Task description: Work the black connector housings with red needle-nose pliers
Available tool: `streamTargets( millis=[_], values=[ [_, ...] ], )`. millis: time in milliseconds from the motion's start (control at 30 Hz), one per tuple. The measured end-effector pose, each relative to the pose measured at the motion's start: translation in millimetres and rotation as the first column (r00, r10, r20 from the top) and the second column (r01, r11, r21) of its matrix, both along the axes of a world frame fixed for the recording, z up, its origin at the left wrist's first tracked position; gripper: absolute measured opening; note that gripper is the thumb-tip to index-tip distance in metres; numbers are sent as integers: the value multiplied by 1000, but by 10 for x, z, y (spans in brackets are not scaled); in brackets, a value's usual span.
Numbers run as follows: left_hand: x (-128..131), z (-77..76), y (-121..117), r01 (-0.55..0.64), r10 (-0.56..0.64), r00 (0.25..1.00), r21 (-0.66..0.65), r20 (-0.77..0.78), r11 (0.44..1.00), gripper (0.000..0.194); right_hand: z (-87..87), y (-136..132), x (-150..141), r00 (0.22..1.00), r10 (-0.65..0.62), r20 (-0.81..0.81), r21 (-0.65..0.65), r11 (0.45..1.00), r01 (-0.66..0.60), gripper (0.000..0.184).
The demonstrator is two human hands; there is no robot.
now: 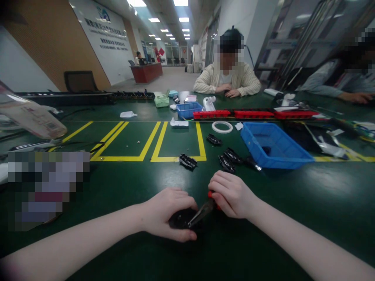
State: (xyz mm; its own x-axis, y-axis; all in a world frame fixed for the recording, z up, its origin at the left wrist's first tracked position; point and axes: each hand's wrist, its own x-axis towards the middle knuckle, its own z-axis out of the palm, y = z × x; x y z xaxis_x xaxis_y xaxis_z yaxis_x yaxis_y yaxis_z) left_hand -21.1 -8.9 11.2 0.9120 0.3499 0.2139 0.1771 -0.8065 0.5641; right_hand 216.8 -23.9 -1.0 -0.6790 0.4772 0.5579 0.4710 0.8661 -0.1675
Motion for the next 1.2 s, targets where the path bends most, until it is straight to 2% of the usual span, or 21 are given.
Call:
streamTargets(
  millis=[300,700,867,1067,1200],
  values=[
    [-6,-31,19,-4,4,1000,-14,30,1000,37,-3,20,31,1000,-6,-9,17,1000,6,23],
    [4,-55,8,0,-1,1000,30,18,1000,42,69,15,-28,998,-12,54,-18,1000,13,49],
    [16,-39,4,-6,6,1000,20,-22,1000,46,50,14,-33,995,-37,94,-38,998,40,51],
    [17,-43,-4,-21,21,1000,36,-16,999,40,65,1,-63,990,-56,129,-69,995,66,56],
    [11,-41,-3,-48,48,998,-2,-32,999,38,62,5,-54,991,-50,122,-87,994,61,58]
  ],
)
